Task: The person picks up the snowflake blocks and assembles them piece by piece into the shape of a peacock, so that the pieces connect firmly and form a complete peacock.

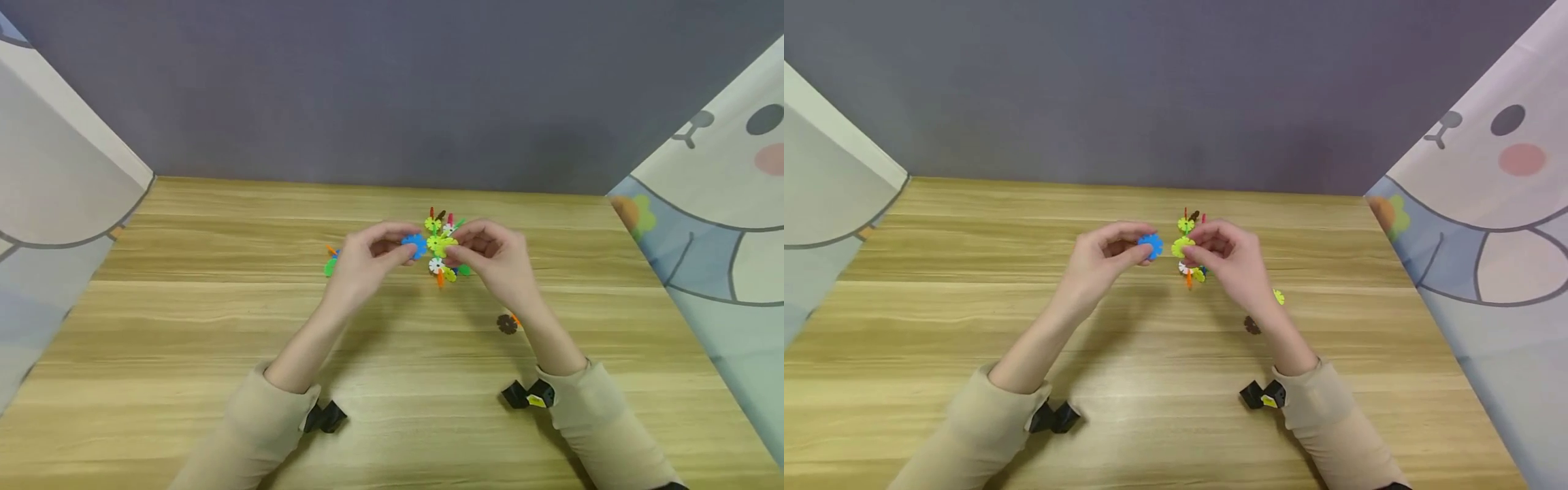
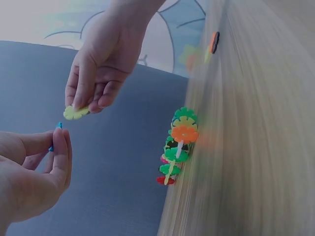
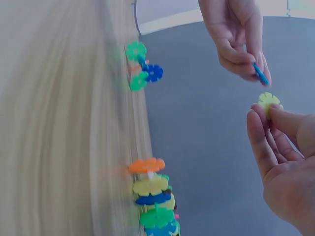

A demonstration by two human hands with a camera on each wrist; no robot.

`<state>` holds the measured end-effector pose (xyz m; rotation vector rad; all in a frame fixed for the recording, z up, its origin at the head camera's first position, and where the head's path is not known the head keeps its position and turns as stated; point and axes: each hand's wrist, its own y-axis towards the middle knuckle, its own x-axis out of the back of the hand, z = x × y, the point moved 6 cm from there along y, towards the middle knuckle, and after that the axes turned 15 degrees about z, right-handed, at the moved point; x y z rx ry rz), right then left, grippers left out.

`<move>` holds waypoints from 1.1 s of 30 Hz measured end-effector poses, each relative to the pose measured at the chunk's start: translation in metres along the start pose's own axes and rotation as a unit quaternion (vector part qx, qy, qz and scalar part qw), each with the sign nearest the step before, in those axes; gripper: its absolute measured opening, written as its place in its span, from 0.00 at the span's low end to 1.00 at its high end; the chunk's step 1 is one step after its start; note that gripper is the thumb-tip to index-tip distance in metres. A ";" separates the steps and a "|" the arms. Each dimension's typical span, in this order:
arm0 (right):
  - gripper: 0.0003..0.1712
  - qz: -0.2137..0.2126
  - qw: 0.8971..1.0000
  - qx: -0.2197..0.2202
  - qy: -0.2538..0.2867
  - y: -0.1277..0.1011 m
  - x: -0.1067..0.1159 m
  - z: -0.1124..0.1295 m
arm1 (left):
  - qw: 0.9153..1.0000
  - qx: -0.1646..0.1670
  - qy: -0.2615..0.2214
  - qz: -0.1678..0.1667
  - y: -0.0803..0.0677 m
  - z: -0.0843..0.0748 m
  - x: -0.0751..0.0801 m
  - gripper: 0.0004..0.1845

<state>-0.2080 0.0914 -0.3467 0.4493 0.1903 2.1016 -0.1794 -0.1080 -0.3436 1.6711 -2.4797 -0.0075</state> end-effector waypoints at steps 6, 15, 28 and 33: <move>0.09 -0.017 1.000 0.014 -0.015 -0.004 -0.010 0.006 | 0.999 0.014 -0.042 -0.006 -0.005 0.001 0.000 0.13; 0.08 -0.028 0.998 0.057 -0.028 -0.006 -0.014 0.014 | 0.996 0.041 -0.082 -0.010 -0.004 0.005 -0.002 0.13; 0.11 -0.024 0.995 0.092 -0.034 -0.006 -0.021 0.013 | 0.994 0.060 -0.092 -0.005 -0.004 0.012 -0.005 0.13; 0.10 -0.016 0.994 0.098 -0.051 -0.005 -0.022 0.010 | 0.994 0.069 -0.088 0.000 -0.002 0.016 -0.008 0.13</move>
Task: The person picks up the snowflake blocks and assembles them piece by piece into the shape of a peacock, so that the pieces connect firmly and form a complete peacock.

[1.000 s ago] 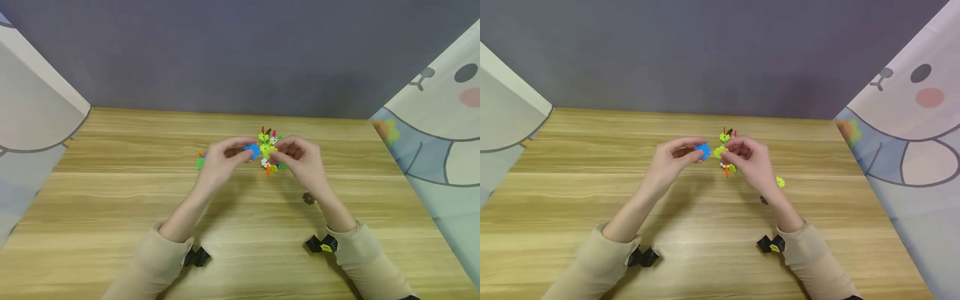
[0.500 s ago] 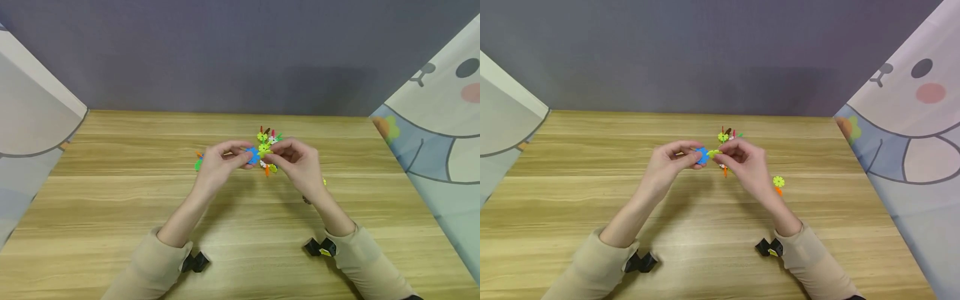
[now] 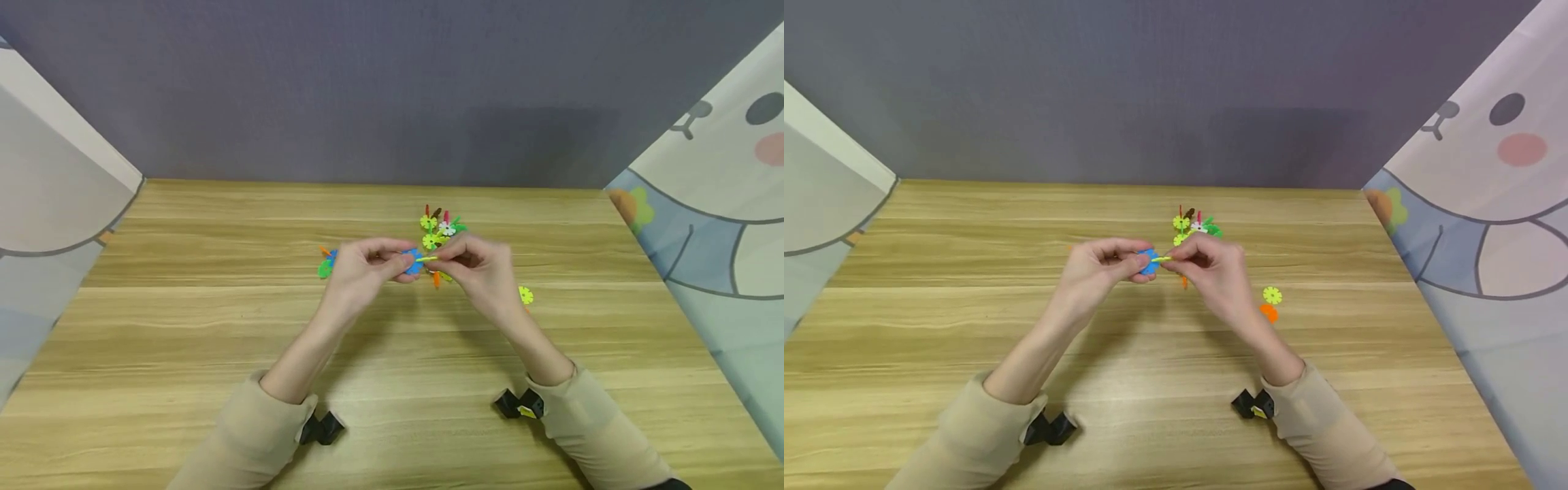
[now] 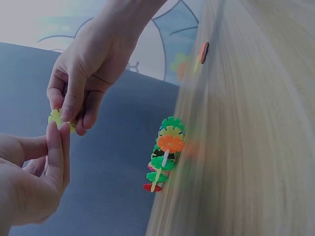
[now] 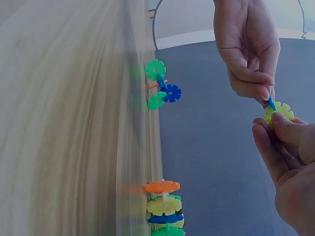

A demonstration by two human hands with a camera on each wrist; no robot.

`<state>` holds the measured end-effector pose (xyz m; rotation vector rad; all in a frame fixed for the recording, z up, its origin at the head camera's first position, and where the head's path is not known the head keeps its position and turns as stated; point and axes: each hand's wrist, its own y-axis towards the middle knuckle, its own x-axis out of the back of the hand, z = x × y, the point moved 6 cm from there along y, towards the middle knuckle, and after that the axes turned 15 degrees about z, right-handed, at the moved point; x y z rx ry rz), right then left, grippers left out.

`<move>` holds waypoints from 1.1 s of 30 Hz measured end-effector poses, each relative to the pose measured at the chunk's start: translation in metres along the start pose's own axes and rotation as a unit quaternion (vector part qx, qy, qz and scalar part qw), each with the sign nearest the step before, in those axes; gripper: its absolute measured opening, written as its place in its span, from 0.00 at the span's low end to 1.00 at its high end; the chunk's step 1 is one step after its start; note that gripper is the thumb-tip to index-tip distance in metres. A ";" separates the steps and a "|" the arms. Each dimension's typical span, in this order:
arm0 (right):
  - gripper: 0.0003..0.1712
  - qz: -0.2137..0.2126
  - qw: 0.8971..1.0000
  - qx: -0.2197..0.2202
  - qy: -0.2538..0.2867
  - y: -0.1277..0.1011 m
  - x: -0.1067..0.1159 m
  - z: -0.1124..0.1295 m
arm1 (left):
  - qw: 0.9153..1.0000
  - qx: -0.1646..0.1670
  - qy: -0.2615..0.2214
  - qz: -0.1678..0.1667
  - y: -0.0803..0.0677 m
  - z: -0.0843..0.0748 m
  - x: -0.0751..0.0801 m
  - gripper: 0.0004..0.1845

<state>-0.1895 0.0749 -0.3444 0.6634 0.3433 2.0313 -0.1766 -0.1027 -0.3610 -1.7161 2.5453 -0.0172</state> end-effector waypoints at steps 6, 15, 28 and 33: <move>0.06 0.005 0.999 -0.038 -0.021 -0.001 0.000 -0.006 | 1.000 0.004 0.007 0.000 0.002 0.003 -0.001 0.12; 0.15 0.059 0.993 -0.099 -0.015 -0.012 0.013 -0.029 | 0.999 -0.021 0.030 -0.030 0.002 -0.002 0.003 0.08; 0.15 0.131 0.965 -0.198 -0.108 -0.059 0.099 -0.060 | 0.999 -0.023 -0.030 -0.028 0.002 -0.004 0.009 0.13; 0.17 0.173 0.957 -0.190 -0.135 -0.070 0.118 -0.067 | 0.999 -0.025 -0.034 -0.026 -0.001 -0.003 0.010 0.16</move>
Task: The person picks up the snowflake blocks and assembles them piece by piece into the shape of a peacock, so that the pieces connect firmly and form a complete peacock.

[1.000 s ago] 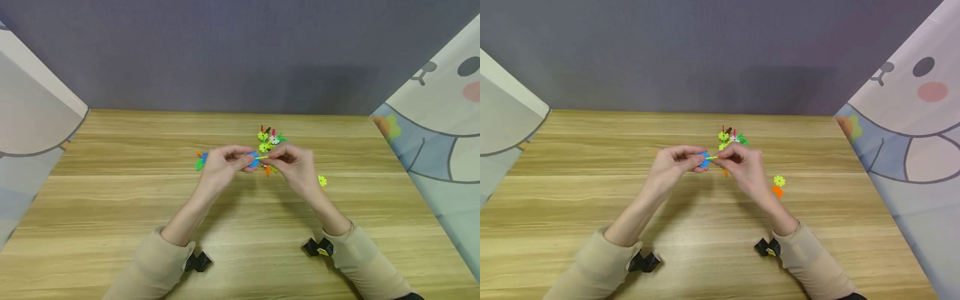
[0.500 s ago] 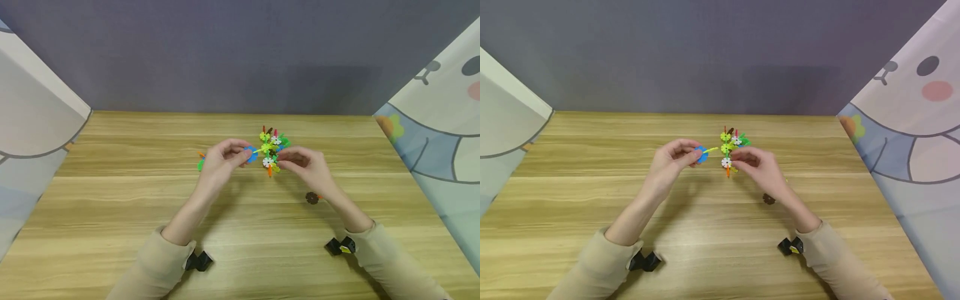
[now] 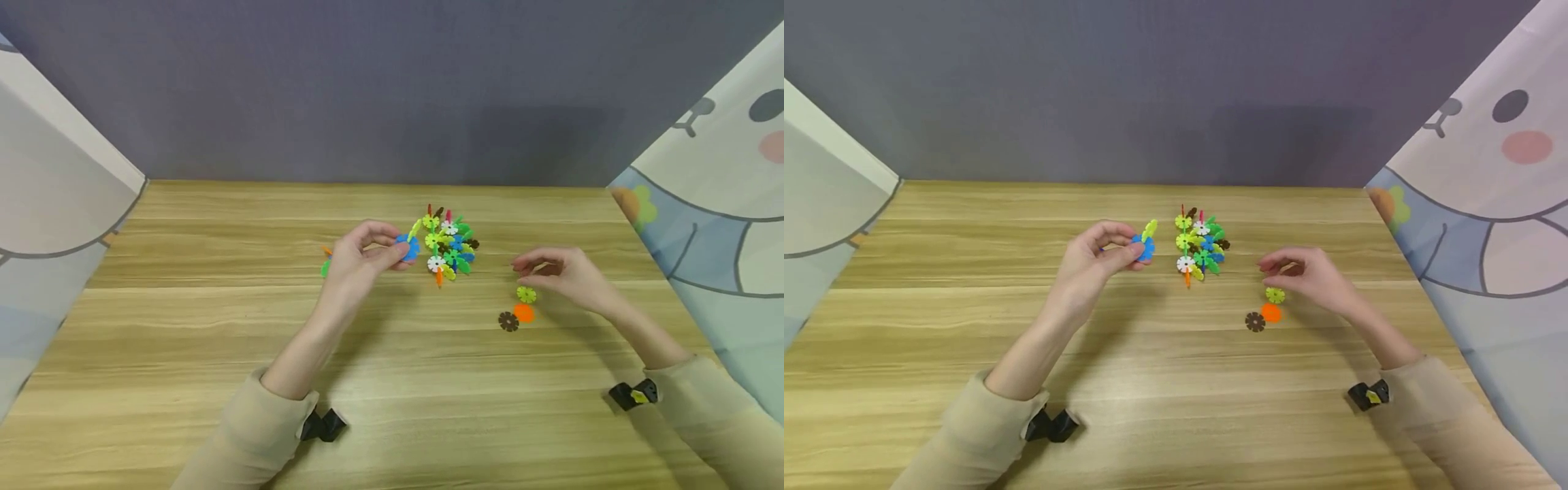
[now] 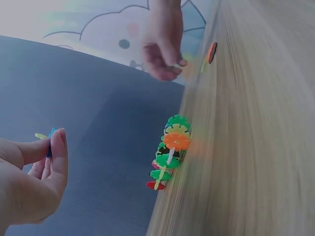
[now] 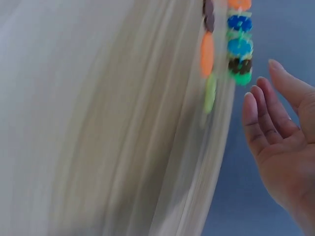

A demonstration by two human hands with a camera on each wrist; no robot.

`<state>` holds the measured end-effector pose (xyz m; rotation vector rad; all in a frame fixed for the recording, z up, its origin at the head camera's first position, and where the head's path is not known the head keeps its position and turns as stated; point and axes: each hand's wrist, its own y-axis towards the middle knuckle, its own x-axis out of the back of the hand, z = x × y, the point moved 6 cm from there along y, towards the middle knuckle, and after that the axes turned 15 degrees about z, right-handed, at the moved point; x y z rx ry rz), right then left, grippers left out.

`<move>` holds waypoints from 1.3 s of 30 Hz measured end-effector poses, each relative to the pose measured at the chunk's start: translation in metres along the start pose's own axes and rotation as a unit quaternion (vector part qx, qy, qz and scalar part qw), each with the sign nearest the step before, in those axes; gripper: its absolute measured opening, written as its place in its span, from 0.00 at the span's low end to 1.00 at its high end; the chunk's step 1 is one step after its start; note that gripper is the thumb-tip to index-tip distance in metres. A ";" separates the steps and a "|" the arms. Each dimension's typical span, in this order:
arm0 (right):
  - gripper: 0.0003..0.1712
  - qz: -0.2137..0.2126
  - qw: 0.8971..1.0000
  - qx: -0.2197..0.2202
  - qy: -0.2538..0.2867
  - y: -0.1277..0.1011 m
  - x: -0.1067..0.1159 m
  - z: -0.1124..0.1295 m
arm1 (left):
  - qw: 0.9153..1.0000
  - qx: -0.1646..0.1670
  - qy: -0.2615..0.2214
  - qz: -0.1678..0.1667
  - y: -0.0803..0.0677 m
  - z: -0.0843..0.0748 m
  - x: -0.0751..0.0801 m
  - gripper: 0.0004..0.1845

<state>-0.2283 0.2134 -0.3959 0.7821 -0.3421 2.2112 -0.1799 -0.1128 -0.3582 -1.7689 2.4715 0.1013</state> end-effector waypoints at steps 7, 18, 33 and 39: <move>0.23 0.078 0.997 -0.010 -0.021 -0.008 0.002 -0.024 | 1.000 -0.003 -0.009 0.005 0.000 0.000 0.003 0.17; 0.21 0.095 0.994 0.014 -0.050 -0.010 0.001 -0.037 | 1.000 -0.011 -0.024 0.016 0.003 -0.001 0.002 0.17; 0.11 0.023 0.995 -0.077 -0.056 -0.003 0.012 -0.036 | 0.999 -0.005 -0.042 0.014 0.002 -0.002 0.002 0.16; 0.12 -0.062 0.996 -0.059 0.022 0.009 0.014 -0.002 | 0.999 -0.006 -0.038 0.005 0.003 -0.004 0.002 0.13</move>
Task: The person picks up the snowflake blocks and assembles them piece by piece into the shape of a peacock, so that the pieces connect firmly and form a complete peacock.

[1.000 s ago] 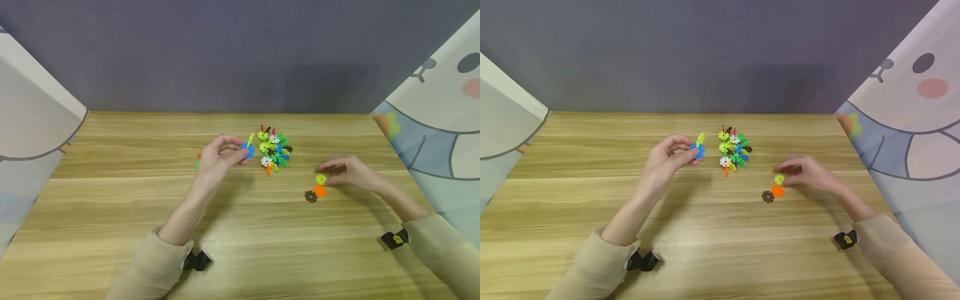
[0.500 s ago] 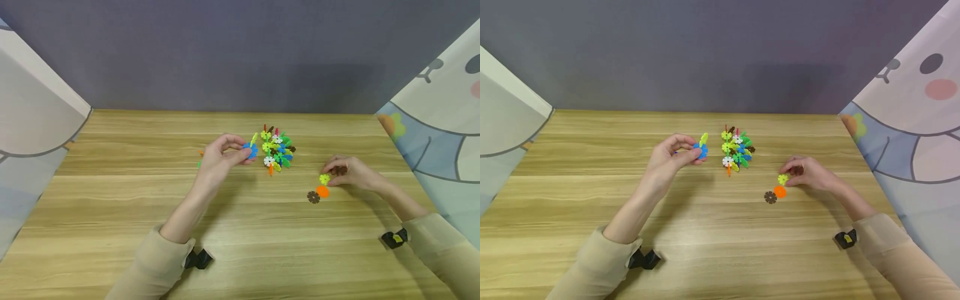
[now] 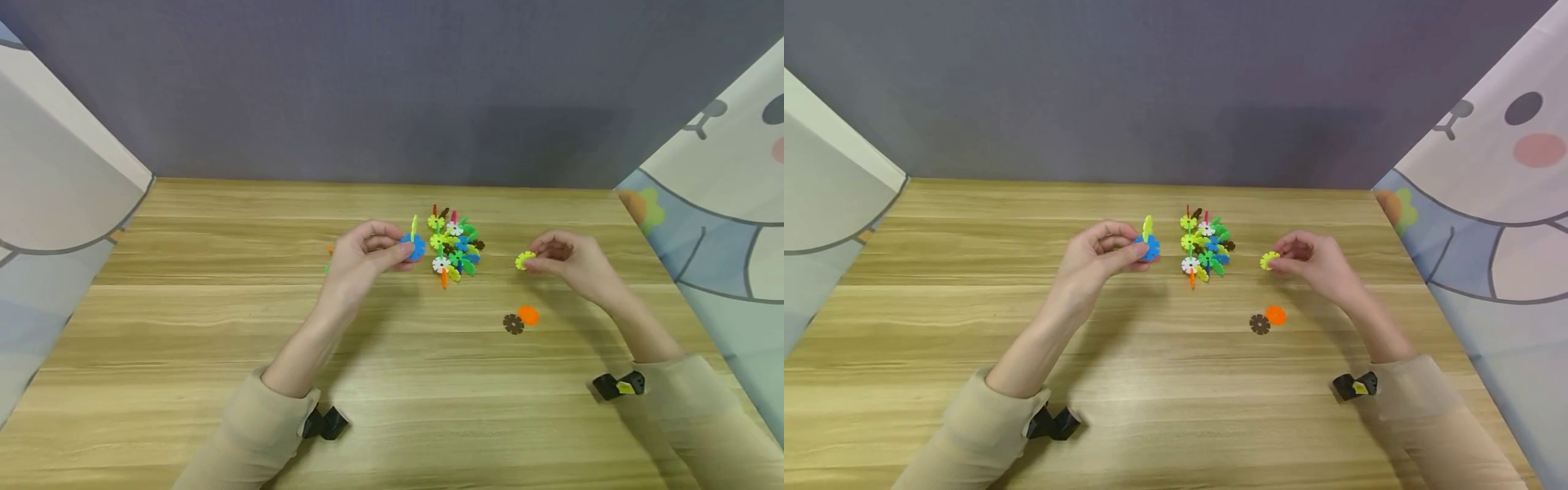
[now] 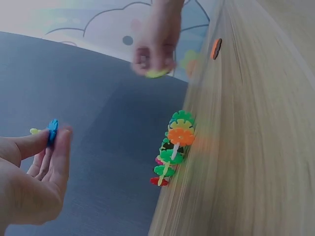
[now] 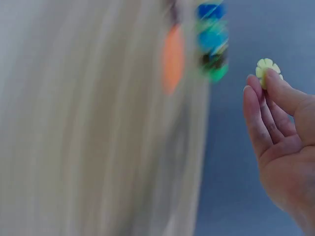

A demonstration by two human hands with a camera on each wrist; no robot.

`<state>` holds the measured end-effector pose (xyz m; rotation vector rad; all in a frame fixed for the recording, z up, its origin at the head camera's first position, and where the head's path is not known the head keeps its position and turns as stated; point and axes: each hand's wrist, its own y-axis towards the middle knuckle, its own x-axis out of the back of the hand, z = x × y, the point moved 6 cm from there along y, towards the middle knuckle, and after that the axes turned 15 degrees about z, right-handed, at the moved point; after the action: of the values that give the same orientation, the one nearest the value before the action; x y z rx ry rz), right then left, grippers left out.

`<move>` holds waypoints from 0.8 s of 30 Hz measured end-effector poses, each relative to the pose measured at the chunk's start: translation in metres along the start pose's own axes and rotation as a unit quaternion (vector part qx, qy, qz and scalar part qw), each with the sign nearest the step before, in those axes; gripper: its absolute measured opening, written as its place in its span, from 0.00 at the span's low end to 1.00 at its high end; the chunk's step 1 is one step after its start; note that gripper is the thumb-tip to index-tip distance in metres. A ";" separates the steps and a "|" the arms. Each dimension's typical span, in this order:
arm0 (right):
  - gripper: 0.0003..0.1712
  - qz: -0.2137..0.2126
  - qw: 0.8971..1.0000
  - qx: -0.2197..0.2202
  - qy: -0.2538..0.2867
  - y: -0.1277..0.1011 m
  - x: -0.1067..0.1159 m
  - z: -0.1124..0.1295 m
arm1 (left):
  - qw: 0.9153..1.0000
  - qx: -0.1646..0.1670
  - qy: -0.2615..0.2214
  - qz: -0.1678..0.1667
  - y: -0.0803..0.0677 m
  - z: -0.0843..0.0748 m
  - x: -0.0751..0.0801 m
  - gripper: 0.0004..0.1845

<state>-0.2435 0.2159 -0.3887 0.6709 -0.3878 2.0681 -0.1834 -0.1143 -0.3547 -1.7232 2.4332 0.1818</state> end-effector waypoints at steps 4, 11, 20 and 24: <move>0.10 -0.041 0.996 0.057 0.053 0.009 -0.017 0.036 | 1.000 -0.002 0.011 -0.013 0.000 -0.001 0.002 0.14; 0.10 -0.083 0.976 0.134 0.154 0.024 -0.060 0.091 | 1.000 -0.013 -0.018 -0.020 0.001 0.000 0.003 0.17; 0.10 -0.138 0.958 0.175 0.181 0.030 -0.087 0.124 | 1.000 -0.019 -0.002 -0.025 -0.001 -0.002 0.000 0.13; 0.09 -0.155 0.952 0.189 0.184 0.029 -0.088 0.124 | 1.000 -0.023 0.004 -0.015 -0.001 -0.003 -0.001 0.11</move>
<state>-0.1899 0.0783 -0.3414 0.5091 0.3167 1.9202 -0.1823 -0.1146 -0.3516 -1.7816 2.4268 0.2297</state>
